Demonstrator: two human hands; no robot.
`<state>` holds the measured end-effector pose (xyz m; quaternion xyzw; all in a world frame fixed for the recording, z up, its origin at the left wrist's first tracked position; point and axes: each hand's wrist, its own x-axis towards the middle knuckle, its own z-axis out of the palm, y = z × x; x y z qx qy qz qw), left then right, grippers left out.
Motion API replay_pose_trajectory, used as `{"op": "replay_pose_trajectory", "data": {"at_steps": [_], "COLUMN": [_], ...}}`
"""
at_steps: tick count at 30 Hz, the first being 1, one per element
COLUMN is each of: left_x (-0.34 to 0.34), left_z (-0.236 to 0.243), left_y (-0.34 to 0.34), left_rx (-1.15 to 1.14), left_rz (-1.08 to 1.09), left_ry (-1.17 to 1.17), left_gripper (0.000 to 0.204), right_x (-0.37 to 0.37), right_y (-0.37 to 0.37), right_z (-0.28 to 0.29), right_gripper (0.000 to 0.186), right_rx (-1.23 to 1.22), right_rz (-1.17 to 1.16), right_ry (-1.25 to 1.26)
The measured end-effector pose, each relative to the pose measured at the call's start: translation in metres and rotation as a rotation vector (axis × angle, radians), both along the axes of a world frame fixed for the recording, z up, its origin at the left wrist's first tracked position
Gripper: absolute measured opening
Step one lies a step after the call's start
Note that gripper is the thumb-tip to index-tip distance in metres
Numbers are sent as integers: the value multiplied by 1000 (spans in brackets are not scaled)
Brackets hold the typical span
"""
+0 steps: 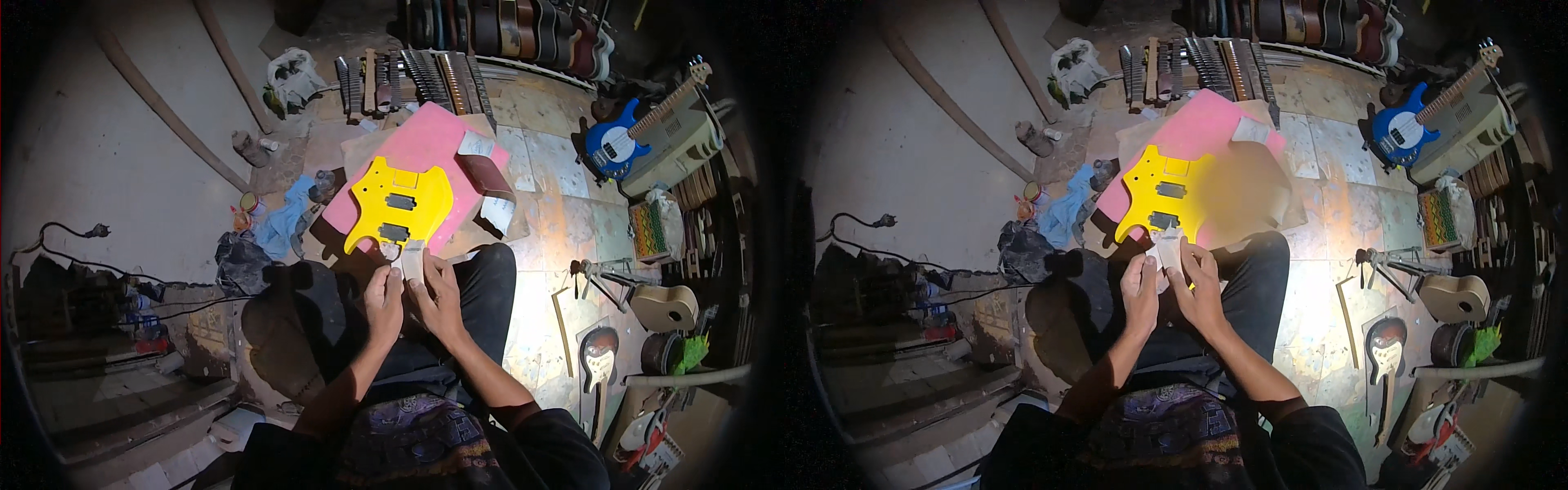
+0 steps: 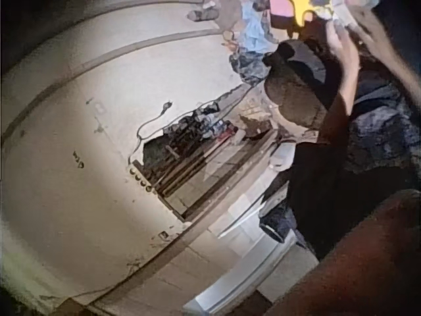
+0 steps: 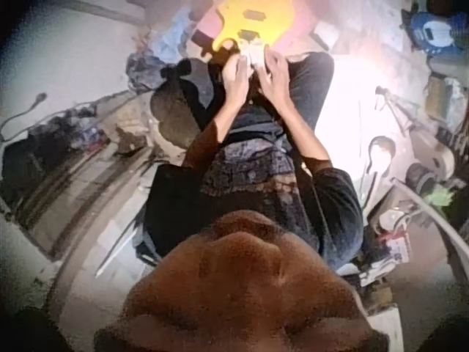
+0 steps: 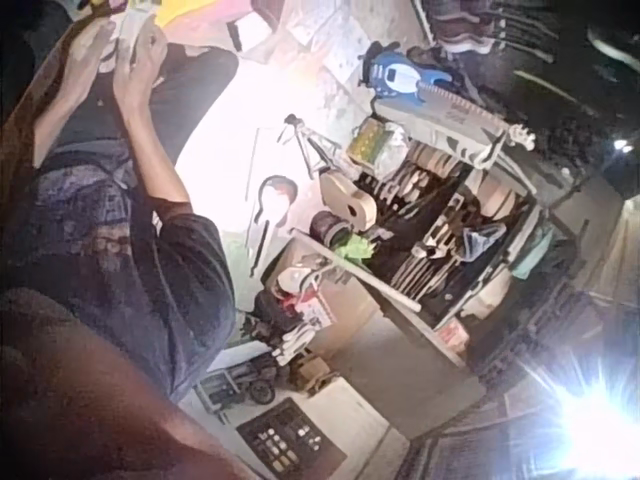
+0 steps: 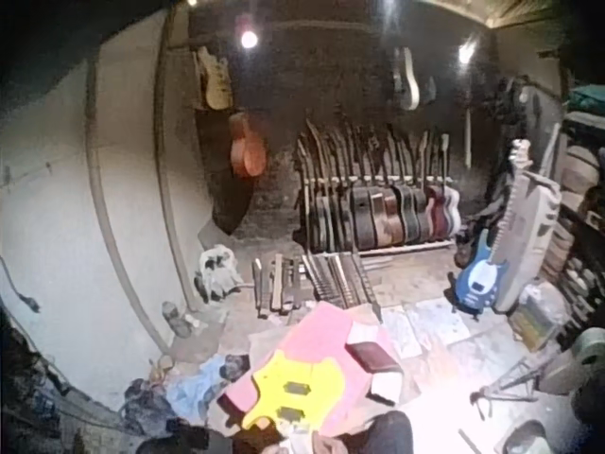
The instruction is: The person sands the surface and sides of a yellow guitar body using a piece of sandpaper and a sanding block.
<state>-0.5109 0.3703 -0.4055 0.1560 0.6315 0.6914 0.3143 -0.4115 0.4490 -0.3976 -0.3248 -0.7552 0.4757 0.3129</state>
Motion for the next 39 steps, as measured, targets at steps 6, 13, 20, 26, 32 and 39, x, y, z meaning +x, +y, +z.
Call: {"op": "replay_pose_trajectory", "data": {"at_steps": [6, 13, 20, 26, 32, 39], "left_x": [-15, -44, -91, -163, -197, -196], "left_z": [-6, -23, -32, -110, -140, -140], "left_y": [-8, -5, 27, 86, 163, 168], "left_rx": [59, 119, -47, -449, -745, -897], "left_rz": [-23, -151, -377, -226, -156, -250], "left_ry": [-123, -47, -226, 597, 1193, 1163], "left_gripper": [21, 41, 58, 58, 83, 80], "right_x": [-7, -10, -31, -51, -94, -118], "right_y": [-1, 6, 36, 113, 172, 199], "right_z": [-4, -20, -59, -93, -138, -109], "right_gripper": [55, 57, 50, 46, 24, 12], "right_rx": [-138, -120, -539, 356, -236, 433], "right_rz": [74, 176, 182, 172, 152, 165], "right_ry": [52, 67, 136, -301, -272, -270]}}
